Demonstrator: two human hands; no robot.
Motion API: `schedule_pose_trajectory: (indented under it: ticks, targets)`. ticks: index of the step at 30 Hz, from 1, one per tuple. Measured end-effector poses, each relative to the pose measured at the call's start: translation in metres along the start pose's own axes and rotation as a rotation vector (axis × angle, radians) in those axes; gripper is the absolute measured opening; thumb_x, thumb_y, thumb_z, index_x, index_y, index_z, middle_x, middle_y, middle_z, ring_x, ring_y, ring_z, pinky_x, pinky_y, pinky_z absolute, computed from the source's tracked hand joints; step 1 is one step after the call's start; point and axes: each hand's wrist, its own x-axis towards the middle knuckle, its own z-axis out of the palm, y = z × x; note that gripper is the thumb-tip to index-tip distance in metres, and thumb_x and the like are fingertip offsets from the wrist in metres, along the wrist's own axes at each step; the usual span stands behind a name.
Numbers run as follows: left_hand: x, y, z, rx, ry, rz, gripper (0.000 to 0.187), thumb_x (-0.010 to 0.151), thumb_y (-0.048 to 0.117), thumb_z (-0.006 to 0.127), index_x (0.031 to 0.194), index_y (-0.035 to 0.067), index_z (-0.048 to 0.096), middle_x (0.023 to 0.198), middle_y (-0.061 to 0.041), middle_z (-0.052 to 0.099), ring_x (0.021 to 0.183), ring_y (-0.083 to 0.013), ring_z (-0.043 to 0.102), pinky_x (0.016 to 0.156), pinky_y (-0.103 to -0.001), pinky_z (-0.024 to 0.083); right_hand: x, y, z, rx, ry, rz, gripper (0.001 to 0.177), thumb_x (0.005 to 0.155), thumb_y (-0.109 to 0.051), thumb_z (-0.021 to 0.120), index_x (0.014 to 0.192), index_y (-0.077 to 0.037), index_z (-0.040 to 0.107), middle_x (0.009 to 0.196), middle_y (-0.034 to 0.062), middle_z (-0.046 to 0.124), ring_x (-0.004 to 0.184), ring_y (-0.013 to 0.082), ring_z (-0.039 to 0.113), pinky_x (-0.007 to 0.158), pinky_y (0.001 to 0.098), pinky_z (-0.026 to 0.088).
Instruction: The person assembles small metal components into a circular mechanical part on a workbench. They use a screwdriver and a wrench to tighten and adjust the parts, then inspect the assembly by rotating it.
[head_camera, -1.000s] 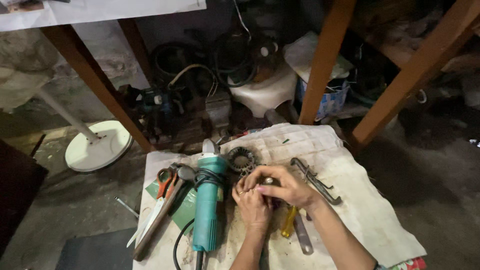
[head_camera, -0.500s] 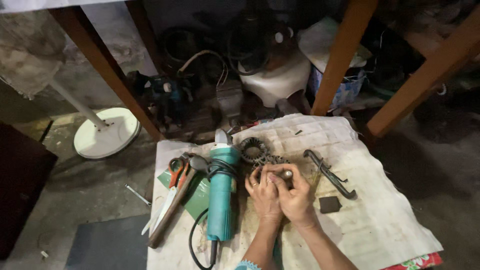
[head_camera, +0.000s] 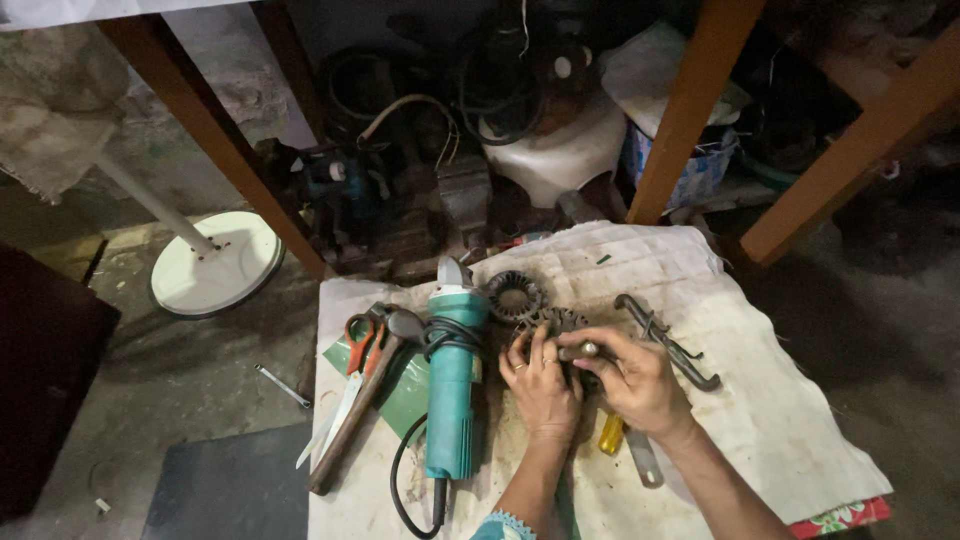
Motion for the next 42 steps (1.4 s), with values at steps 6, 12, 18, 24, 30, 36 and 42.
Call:
schedule_pose_trajectory:
  ticks: [6, 12, 18, 24, 30, 36, 42]
  targets:
    - [-0.006, -0.004, 0.006, -0.025, 0.014, -0.007, 0.039, 0.075, 0.018, 0.069, 0.111, 0.006, 0.063, 0.141, -0.007, 0.060, 0.130, -0.0378, 0.049, 0.112, -0.064, 0.030, -0.008, 0.004, 0.021, -0.298, 0.263, -0.105, 0.023, 0.085, -0.005, 0.076, 0.106, 0.000, 0.066, 0.098, 0.0094, 0.076, 0.085, 0.0186, 0.076, 0.070, 0.0297, 0.060]
    - [-0.009, -0.008, 0.011, -0.004, 0.056, 0.014, 0.027, 0.092, 0.022, 0.062, 0.116, 0.009, 0.064, 0.143, -0.008, 0.060, 0.134, -0.0377, 0.048, 0.114, -0.063, 0.030, 0.008, -0.012, 0.021, -0.419, 0.246, -0.087, 0.041, 0.074, -0.016, 0.090, 0.095, 0.000, 0.059, 0.084, 0.0127, 0.066, 0.077, 0.0259, 0.067, 0.068, 0.0386, 0.053]
    - [-0.007, -0.003, 0.007, 0.024, -0.032, -0.003, 0.047, 0.074, 0.021, 0.070, 0.117, 0.006, 0.063, 0.140, -0.010, 0.058, 0.131, -0.0391, 0.045, 0.113, -0.064, 0.026, 0.015, -0.022, -0.012, -0.201, -0.098, -0.240, 0.055, 0.075, 0.004, 0.071, 0.129, 0.004, 0.062, 0.125, 0.0205, 0.068, 0.113, 0.0296, 0.067, 0.091, 0.0346, 0.056]
    - [-0.003, 0.001, 0.003, 0.062, 0.027, 0.031, 0.052, 0.074, 0.020, 0.072, 0.122, 0.004, 0.061, 0.140, -0.009, 0.058, 0.130, -0.0378, 0.047, 0.112, -0.062, 0.028, 0.014, -0.004, -0.009, -0.070, -0.092, -0.166, 0.037, 0.084, 0.011, 0.063, 0.117, -0.003, 0.071, 0.106, 0.0107, 0.079, 0.093, 0.0211, 0.079, 0.079, 0.0298, 0.064]
    - [-0.007, -0.003, 0.007, 0.051, 0.033, 0.022, 0.044, 0.076, 0.019, 0.068, 0.118, 0.005, 0.063, 0.140, -0.008, 0.059, 0.129, -0.0379, 0.049, 0.111, -0.060, 0.032, 0.003, 0.006, 0.009, -0.290, 0.149, -0.220, 0.021, 0.085, -0.004, 0.076, 0.103, -0.001, 0.067, 0.092, 0.0118, 0.075, 0.082, 0.0248, 0.075, 0.068, 0.0338, 0.058]
    - [-0.009, -0.006, 0.013, 0.091, 0.079, 0.037, 0.023, 0.092, 0.018, 0.061, 0.112, 0.008, 0.065, 0.142, -0.006, 0.062, 0.132, -0.0354, 0.050, 0.114, -0.060, 0.032, 0.010, 0.008, 0.021, -0.504, 0.237, -0.083, 0.044, 0.080, -0.027, 0.088, 0.099, 0.000, 0.059, 0.079, 0.0184, 0.067, 0.073, 0.0357, 0.069, 0.063, 0.0423, 0.052]
    - [-0.006, -0.006, 0.010, 0.032, 0.042, 0.047, 0.045, 0.073, 0.022, 0.072, 0.113, 0.005, 0.064, 0.138, -0.012, 0.059, 0.129, -0.0398, 0.047, 0.110, -0.063, 0.031, 0.019, -0.015, -0.013, -0.351, -0.014, -0.302, 0.054, 0.074, -0.015, 0.083, 0.118, 0.004, 0.057, 0.103, 0.0222, 0.070, 0.092, 0.0333, 0.070, 0.077, 0.0406, 0.056]
